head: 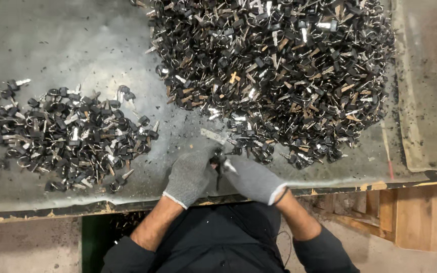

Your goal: The person, wearing gray work gloves, picks keys one at a time from a large pile of keys on a metal work table and places selected keys into a smaller pile on the left side of the table, continuing this sorting motion throughout the episode.

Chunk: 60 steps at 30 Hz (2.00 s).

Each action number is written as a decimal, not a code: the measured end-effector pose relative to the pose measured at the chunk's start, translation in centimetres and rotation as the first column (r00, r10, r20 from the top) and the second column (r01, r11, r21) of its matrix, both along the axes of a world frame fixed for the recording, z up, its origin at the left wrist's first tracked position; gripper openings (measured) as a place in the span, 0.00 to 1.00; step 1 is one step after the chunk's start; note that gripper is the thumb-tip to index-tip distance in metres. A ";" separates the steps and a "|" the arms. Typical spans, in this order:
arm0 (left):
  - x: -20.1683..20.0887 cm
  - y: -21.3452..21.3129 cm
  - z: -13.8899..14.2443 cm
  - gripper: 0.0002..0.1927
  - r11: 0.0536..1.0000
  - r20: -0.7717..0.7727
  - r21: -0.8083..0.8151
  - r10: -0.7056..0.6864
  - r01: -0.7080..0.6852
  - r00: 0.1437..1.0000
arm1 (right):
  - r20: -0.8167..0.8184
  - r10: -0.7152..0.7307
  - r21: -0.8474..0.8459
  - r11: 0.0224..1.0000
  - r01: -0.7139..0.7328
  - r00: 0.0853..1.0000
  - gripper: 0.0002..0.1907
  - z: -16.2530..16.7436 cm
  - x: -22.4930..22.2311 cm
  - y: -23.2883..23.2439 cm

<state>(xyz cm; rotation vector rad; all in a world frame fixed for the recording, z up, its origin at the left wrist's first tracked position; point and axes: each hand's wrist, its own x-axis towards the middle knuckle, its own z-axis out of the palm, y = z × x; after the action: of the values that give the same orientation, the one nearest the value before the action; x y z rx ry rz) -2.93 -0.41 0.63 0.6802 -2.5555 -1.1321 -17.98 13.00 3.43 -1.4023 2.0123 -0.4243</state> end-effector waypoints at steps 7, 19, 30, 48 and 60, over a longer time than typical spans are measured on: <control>0.9 1.2 -2.8 0.11 0.945 0.005 -0.319 -0.075 0.073 0.997 | -0.328 -0.124 0.150 0.972 0.181 0.937 0.12 -1.9 4.2 1.0; 0.9 1.6 -1.0 0.15 0.943 -0.114 -0.331 -0.015 -0.024 0.993 | -0.497 -0.042 0.013 0.998 0.056 0.867 0.09 -0.7 4.9 0.6; 1.7 2.5 -0.9 0.13 0.906 -0.133 -0.414 0.034 -0.087 0.991 | -0.189 -0.141 0.028 0.988 0.149 0.972 0.22 -0.7 2.9 0.6; 1.8 2.8 0.7 0.04 0.957 0.045 -0.284 0.073 -0.058 0.996 | 0.043 -0.094 0.022 0.995 0.094 0.995 0.28 -0.5 2.3 1.4; -1.7 -1.4 2.0 0.13 0.877 0.204 -0.384 -0.224 0.288 0.953 | -0.257 0.008 0.166 0.986 0.036 0.966 0.11 -0.1 4.8 0.9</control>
<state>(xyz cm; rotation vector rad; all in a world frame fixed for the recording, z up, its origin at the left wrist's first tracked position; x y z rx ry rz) -4.62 -1.78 2.65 0.3391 -2.9510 -0.5812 -13.21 13.89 3.34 -1.3951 2.2070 -0.0753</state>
